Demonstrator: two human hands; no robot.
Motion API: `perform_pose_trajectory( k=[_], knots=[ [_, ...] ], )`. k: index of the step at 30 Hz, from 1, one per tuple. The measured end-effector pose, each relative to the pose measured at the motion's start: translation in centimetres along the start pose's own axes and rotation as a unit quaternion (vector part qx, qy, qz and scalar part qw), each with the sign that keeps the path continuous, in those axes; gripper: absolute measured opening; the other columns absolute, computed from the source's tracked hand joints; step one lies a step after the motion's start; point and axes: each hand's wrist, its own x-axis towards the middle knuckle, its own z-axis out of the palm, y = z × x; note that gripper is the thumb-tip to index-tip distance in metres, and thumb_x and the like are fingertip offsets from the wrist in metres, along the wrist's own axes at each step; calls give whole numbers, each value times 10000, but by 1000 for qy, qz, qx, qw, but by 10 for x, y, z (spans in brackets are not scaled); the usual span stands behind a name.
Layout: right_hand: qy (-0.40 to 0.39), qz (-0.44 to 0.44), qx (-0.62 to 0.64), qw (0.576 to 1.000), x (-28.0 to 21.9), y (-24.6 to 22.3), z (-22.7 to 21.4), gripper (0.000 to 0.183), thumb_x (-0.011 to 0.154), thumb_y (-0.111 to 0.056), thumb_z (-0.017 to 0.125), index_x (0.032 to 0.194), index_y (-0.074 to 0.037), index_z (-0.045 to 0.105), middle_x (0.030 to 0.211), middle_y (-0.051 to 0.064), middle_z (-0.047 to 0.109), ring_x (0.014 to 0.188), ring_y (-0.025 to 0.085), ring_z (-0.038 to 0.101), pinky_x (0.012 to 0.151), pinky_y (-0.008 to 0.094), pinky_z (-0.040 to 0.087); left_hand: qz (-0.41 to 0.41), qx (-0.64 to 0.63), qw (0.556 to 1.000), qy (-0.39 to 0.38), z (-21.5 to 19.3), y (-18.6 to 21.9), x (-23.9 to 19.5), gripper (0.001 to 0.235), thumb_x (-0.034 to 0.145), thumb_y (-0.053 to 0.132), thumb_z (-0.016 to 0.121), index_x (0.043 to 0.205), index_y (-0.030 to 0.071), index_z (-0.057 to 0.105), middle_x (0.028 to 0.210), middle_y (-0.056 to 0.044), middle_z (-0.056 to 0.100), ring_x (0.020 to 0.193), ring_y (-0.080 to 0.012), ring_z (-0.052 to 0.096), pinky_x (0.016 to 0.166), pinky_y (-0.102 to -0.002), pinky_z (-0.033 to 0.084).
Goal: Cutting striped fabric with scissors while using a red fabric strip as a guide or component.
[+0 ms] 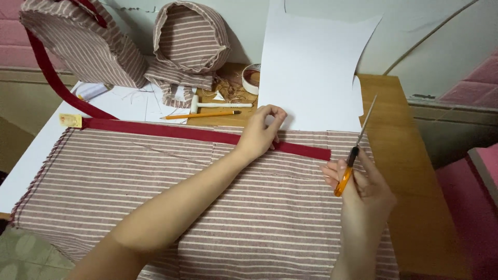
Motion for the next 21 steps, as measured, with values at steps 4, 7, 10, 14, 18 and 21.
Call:
perform_pose_trajectory(
  k=[4, 7, 10, 14, 18, 21],
  knots=[
    [2, 16, 12, 1000, -1, -2, -1, 512, 1004, -80, 695, 1504, -3, 624, 1135, 232, 797, 954, 294, 829, 865, 318, 688, -4, -93, 995, 31, -13, 2, 6, 232, 1115, 261, 577, 1198, 57, 648, 1000, -88, 704, 499, -120, 612, 370, -238, 534],
    [5, 28, 6, 1000, -4, -9, -1, 517, 994, -73, 701, 1501, -7, 628, 1133, 228, 803, 970, 287, 833, 877, 308, 690, 30, -42, 992, 118, -32, -3, 20, 257, 1092, 228, 601, 1263, 54, 682, 1174, -90, 747, 758, -142, 668, 640, -244, 586],
    [5, 17, 10, 1000, -5, -8, -2, 535, 1000, -75, 697, 1521, 6, 606, 1111, 227, 806, 958, 279, 833, 867, 301, 690, 92, 34, 976, 193, -44, -3, 19, 383, 1071, 202, 641, 1432, 85, 592, 1291, -71, 748, 1108, -172, 691, 884, -279, 601],
    [-4, 5, 1, 1000, -2, -5, 0, 545, 1014, -82, 684, 1542, 12, 582, 1096, 233, 806, 918, 271, 830, 848, 319, 700, 151, 185, 967, 92, -34, 19, 6, 285, 1051, 165, 625, 1317, 85, 684, 1431, -143, 632, 1201, -296, 659, 985, -407, 644],
    [8, 32, -6, 999, -3, -9, 0, 534, 997, -64, 699, 1523, -22, 618, 1093, 220, 812, 913, 273, 835, 857, 319, 700, 189, 299, 935, -43, -16, 1, 6, 245, 1013, 368, 707, 1136, 186, 817, 1272, -97, 734, 1204, -297, 646, 1077, -545, 520],
    [10, 21, -9, 1000, -1, -3, 0, 486, 1016, -30, 676, 1500, -20, 633, 1151, 218, 801, 938, 276, 831, 871, 307, 691, 204, 290, 932, -77, -15, -6, 7, 175, 981, 362, 776, 1030, 199, 818, 1134, -37, 745, 1028, -260, 708, 928, -471, 525]
  ],
)
